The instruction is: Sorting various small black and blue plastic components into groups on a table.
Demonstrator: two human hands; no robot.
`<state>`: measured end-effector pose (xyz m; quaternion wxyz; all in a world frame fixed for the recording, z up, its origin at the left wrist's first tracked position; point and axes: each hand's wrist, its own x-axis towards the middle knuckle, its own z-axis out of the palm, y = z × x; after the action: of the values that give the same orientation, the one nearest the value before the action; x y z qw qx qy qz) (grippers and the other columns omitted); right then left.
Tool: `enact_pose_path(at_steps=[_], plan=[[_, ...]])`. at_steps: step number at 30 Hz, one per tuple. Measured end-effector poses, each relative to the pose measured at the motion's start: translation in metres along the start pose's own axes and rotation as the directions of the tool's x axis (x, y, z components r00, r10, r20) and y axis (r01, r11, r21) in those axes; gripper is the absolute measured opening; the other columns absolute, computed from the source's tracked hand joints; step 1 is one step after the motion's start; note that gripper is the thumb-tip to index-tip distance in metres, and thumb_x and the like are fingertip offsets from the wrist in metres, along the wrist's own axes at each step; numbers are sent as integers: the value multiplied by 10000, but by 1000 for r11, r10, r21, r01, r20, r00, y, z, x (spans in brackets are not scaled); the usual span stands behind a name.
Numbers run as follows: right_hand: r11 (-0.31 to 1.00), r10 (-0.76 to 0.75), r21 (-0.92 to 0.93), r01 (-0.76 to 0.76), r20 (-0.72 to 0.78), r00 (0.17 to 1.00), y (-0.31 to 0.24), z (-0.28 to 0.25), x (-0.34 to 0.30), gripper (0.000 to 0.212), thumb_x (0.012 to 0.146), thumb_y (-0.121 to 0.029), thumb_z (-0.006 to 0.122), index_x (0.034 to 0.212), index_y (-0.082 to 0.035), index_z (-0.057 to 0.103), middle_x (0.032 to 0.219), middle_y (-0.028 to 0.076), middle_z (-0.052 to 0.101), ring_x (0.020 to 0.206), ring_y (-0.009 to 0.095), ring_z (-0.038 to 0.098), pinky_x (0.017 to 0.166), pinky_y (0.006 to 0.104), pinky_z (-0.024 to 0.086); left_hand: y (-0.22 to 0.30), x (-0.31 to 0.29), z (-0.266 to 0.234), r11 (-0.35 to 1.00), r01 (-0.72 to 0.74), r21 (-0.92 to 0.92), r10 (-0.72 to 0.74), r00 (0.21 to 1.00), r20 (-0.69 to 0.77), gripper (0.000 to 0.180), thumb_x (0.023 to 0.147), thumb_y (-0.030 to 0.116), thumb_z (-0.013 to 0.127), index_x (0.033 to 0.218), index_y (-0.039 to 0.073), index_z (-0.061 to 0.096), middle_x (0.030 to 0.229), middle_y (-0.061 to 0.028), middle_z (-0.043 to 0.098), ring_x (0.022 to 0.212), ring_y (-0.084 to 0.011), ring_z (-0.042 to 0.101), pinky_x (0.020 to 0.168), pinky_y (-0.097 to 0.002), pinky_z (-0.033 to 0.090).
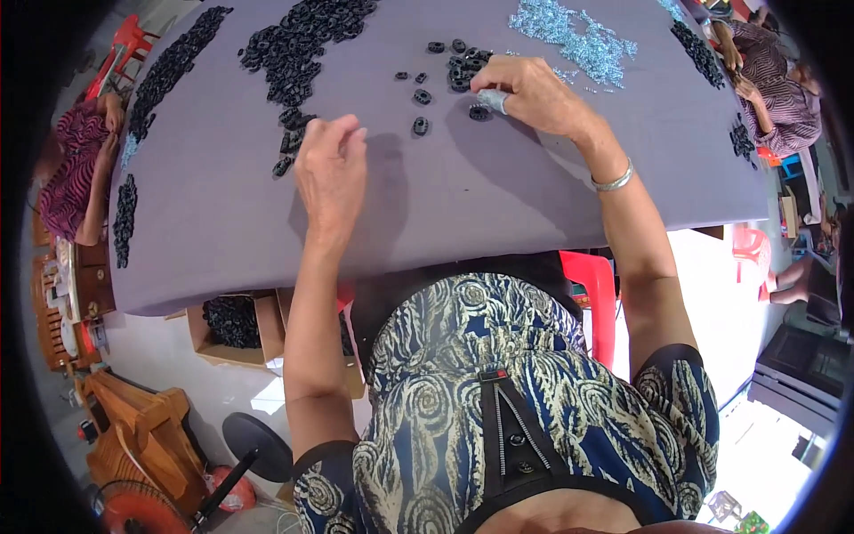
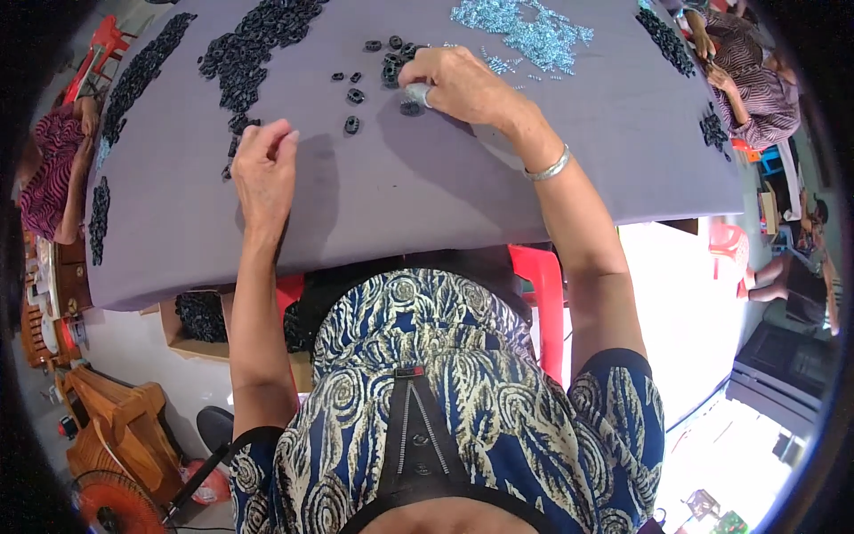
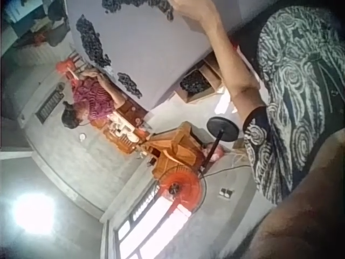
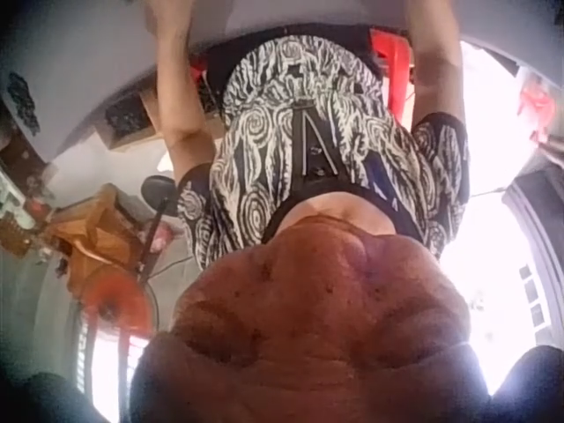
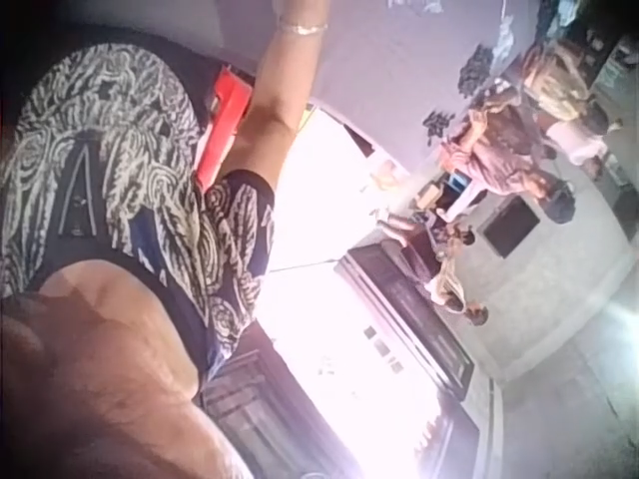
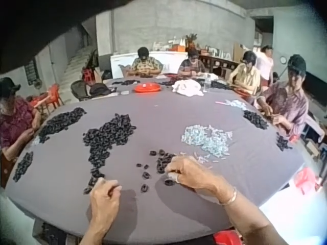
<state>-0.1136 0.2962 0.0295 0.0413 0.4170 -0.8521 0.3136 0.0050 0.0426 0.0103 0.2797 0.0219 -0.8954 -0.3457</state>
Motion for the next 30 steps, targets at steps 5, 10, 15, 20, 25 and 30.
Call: enact_pose_path(at_steps=[5, 10, 15, 20, 25, 30], plan=[[999, 5, -50, -3, 52, 999, -11, 7, -8, 173, 774, -21, 600, 940, -21, 645, 887, 112, 611, 838, 289, 586, 720, 375, 471, 7, -6, 10, 993, -55, -107, 57, 998, 24, 126, 804, 38, 652, 928, 18, 642, 787, -102, 571, 662, -231, 589, 617, -331, 470], [994, 105, -29, -103, 98, 990, -19, 8, -9, 158, 756, -46, 607, 909, -22, 634, 896, 125, 611, 858, 314, 584, 740, 394, 470, 18, -11, 15, 985, -53, -167, 59, 998, 31, 118, 801, 32, 650, 917, 13, 645, 779, -93, 568, 651, -220, 576, 610, -325, 461], [996, 69, 59, -72, 64, 996, -14, 9, -10, 133, 742, 24, 625, 872, 5, 612, 792, 100, 581, 650, 235, 570, 593, 345, 454, 18, -14, 18, 973, -65, -222, 76, 996, 40, 117, 794, 6, 644, 912, 2, 639, 766, -87, 559, 638, -206, 559, 593, -314, 452], [996, 8, 84, -4, -37, 999, -15, 13, -8, 166, 736, 40, 646, 893, -13, 628, 783, 70, 573, 621, 170, 547, 574, 304, 441, 19, -14, 18, 972, -81, -221, 94, 994, 49, 119, 798, 1, 649, 917, -3, 643, 774, -80, 571, 640, -180, 559, 600, -291, 455], [957, 163, 256, -140, -73, 984, -12, 13, -7, 147, 778, 18, 661, 921, -17, 650, 793, 12, 575, 669, 91, 540, 609, 257, 446, 21, -16, 18, 973, -34, -228, 56, 994, 89, 129, 801, 2, 657, 929, -3, 649, 789, -72, 588, 647, -150, 564, 610, -265, 460], [814, 231, 540, -214, 38, 972, -12, 17, -5, 135, 822, -37, 676, 956, -27, 667, 865, -20, 617, 790, 61, 577, 706, 213, 481, 29, -17, 18, 936, 15, -353, 27, 993, 116, 162, 790, -9, 662, 951, -3, 642, 760, -66, 556, 653, -137, 549, 604, -261, 458]])
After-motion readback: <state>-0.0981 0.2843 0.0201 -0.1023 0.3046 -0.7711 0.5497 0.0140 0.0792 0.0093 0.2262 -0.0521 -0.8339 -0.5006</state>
